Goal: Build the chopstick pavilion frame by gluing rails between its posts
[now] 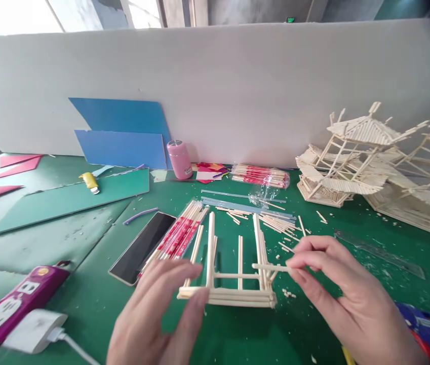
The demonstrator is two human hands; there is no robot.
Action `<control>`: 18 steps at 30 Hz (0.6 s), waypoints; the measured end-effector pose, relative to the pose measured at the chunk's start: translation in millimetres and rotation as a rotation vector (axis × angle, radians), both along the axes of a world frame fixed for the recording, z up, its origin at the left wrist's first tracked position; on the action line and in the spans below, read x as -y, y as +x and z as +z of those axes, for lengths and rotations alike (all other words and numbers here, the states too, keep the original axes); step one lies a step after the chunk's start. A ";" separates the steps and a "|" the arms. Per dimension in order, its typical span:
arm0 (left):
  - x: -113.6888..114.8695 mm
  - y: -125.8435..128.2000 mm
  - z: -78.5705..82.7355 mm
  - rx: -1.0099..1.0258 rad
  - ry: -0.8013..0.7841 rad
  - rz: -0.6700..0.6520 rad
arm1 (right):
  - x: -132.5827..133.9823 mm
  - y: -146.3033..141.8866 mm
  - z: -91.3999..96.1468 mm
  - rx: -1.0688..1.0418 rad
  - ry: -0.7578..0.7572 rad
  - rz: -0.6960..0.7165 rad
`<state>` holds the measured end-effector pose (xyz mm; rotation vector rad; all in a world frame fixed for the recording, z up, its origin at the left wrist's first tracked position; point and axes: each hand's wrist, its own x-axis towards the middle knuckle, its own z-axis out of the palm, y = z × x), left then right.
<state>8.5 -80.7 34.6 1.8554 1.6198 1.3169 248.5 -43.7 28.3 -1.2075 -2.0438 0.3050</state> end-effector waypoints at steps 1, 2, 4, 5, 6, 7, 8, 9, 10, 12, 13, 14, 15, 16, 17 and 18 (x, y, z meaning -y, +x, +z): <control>-10.2 -3.9 0.1 -0.005 -0.048 -0.001 | -3.9 -7.0 -0.7 -0.015 0.006 0.004; -20.0 -6.3 0.3 -0.003 -0.131 -0.041 | -7.2 -13.9 -1.6 -0.023 0.000 0.008; -36.1 -7.3 1.0 0.017 -0.329 -0.129 | -12.4 -25.8 -3.8 -0.034 -0.034 0.008; -41.8 -6.6 1.2 0.039 -0.393 -0.155 | -14.2 -30.3 -5.2 -0.040 -0.061 0.005; -45.7 -5.5 1.3 0.054 -0.446 -0.175 | -15.7 -33.8 -6.8 -0.051 -0.092 -0.007; -48.3 -4.3 1.0 0.073 -0.479 -0.187 | -16.8 -36.2 -8.5 -0.071 -0.120 -0.028; -49.8 -3.1 0.6 0.093 -0.508 -0.192 | -17.4 -37.7 -10.3 -0.099 -0.147 -0.058; -50.7 -2.1 -0.2 0.120 -0.535 -0.196 | -17.6 -38.4 -12.0 -0.133 -0.179 -0.091; -51.2 -1.3 -1.1 0.156 -0.569 -0.201 | -17.5 -38.6 -13.5 -0.170 -0.216 -0.120; -52.3 0.2 -3.1 0.252 -0.657 -0.219 | -16.2 -37.8 -15.7 -0.247 -0.325 -0.137; -52.9 1.0 -4.2 0.301 -0.704 -0.228 | -15.1 -37.1 -16.3 -0.288 -0.392 -0.129; -53.4 2.0 -5.3 0.347 -0.745 -0.233 | -13.8 -36.2 -16.3 -0.327 -0.459 -0.115; -53.8 3.1 -6.3 0.388 -0.779 -0.236 | -12.4 -35.0 -15.9 -0.360 -0.511 -0.101; -54.1 4.4 -7.4 0.428 -0.808 -0.240 | -11.0 -33.6 -15.1 -0.386 -0.542 -0.091; -54.1 5.7 -8.4 0.470 -0.832 -0.249 | -9.7 -31.9 -13.8 -0.399 -0.559 -0.086; -54.1 7.0 -9.5 0.510 -0.854 -0.264 | -8.6 -29.9 -12.4 -0.400 -0.558 -0.088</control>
